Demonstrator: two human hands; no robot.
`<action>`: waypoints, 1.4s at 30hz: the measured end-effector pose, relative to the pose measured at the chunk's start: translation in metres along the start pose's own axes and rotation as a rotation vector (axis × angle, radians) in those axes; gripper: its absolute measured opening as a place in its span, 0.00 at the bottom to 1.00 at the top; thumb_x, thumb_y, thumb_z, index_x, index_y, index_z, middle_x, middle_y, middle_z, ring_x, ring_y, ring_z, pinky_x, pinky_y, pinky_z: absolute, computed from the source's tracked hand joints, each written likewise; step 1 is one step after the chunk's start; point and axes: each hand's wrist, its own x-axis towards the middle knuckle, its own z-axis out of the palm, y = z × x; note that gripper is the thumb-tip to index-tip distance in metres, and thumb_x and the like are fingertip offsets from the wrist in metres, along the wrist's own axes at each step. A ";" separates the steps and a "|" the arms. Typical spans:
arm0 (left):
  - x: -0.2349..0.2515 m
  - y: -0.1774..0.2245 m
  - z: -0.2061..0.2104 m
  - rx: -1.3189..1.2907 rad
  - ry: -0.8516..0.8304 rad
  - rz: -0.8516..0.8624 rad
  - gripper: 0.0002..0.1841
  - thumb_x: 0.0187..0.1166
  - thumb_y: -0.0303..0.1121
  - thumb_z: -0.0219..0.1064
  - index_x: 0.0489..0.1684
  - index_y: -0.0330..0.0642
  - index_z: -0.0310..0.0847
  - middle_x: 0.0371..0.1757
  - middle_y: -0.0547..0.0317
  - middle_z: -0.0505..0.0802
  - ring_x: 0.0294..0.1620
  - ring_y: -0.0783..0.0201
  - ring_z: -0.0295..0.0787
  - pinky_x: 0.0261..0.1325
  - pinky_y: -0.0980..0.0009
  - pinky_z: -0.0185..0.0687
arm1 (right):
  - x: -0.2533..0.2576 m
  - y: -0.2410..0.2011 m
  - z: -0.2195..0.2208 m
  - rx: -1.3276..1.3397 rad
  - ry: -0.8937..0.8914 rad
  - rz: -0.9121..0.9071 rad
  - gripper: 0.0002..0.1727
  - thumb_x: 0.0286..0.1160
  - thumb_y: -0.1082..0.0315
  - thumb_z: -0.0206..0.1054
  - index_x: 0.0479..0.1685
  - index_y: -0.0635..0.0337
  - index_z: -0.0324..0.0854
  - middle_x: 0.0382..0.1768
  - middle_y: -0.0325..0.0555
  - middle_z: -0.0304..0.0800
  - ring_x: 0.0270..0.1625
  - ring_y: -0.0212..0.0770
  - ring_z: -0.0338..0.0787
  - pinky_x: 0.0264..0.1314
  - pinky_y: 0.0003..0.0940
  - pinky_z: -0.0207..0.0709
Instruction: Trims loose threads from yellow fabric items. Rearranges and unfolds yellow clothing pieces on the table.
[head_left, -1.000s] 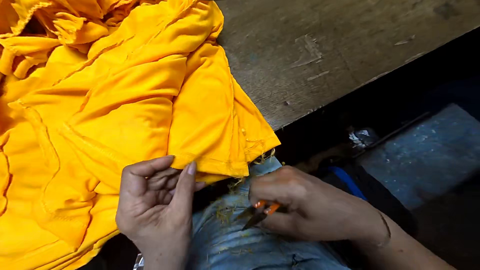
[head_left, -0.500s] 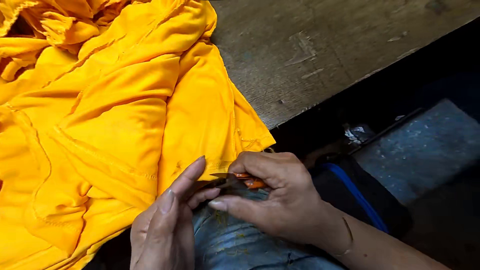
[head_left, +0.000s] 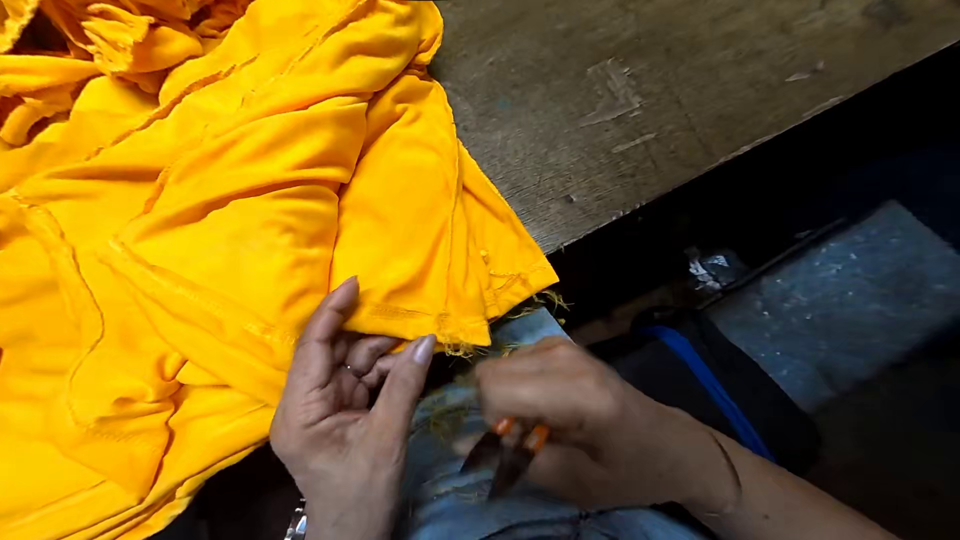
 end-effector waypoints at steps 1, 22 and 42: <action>0.002 0.000 0.000 0.048 -0.028 0.021 0.31 0.69 0.22 0.78 0.75 0.33 0.75 0.52 0.57 0.94 0.38 0.63 0.96 0.44 0.69 0.97 | 0.002 0.000 -0.004 -0.002 0.076 0.059 0.12 0.72 0.69 0.71 0.21 0.56 0.78 0.20 0.32 0.76 0.24 0.22 0.75 0.24 0.15 0.68; -0.004 0.003 0.005 -0.217 -0.088 -0.167 0.31 0.58 0.19 0.83 0.67 0.33 0.81 0.54 0.49 0.93 0.34 0.62 0.95 0.38 0.70 0.97 | -0.003 -0.007 0.006 -0.400 0.146 -0.043 0.06 0.74 0.71 0.61 0.33 0.58 0.84 0.23 0.35 0.79 0.25 0.28 0.78 0.22 0.22 0.67; -0.005 0.016 -0.013 -0.555 -0.048 -0.448 0.39 0.52 0.22 0.86 0.73 0.34 0.80 0.49 0.43 0.93 0.42 0.62 0.96 0.43 0.69 0.95 | -0.017 0.014 -0.002 -0.671 0.306 -0.047 0.22 0.89 0.60 0.53 0.59 0.66 0.88 0.34 0.45 0.83 0.38 0.40 0.81 0.35 0.31 0.74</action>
